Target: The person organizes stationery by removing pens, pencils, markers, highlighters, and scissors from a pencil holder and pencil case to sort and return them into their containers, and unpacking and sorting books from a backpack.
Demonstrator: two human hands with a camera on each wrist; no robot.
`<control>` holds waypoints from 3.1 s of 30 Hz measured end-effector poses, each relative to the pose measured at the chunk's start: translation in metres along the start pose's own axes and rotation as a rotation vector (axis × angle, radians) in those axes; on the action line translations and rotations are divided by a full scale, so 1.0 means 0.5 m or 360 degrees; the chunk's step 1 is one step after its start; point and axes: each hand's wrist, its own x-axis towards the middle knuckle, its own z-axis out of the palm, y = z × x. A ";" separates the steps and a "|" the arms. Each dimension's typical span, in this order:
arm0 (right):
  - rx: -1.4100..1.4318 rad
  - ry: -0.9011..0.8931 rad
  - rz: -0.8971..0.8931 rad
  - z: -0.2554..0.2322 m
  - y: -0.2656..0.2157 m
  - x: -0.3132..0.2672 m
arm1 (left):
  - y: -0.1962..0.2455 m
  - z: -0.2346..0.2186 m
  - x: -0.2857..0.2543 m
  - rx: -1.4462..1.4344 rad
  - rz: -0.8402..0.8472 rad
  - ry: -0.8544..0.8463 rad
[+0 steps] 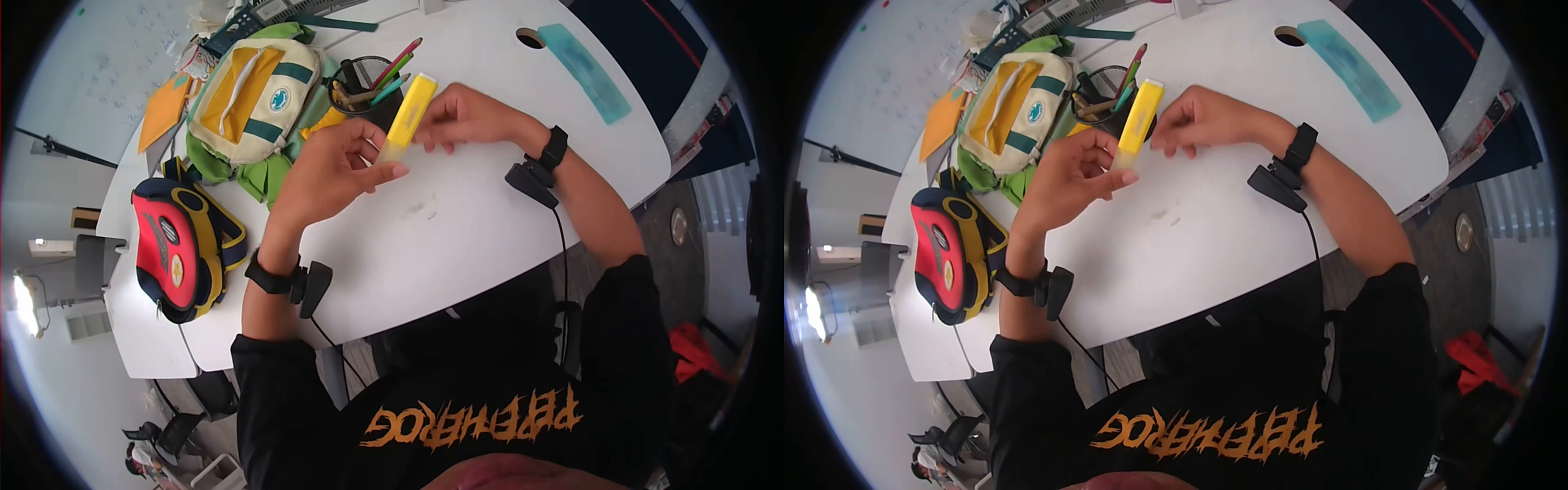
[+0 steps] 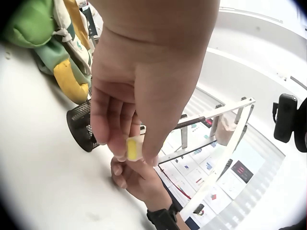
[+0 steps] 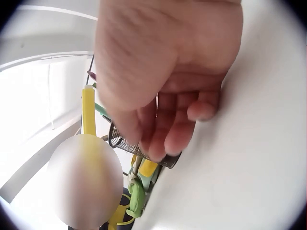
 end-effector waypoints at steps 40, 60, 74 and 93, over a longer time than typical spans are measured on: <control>0.0197 0.1351 -0.0034 -0.181 0.028 -0.039 | 0.012 0.048 -0.019 0.0931 0.0271 -0.0286; 0.0337 0.1290 -0.0142 -0.154 0.024 -0.033 | -0.019 0.052 -0.008 0.0977 0.0276 -0.0266; 0.0232 0.1392 -0.0127 -0.153 0.026 -0.023 | -0.014 0.064 -0.007 0.0992 0.0169 -0.0204; 0.0308 0.1373 -0.0145 -0.142 0.018 -0.021 | -0.021 0.069 -0.010 0.1033 0.0212 -0.0159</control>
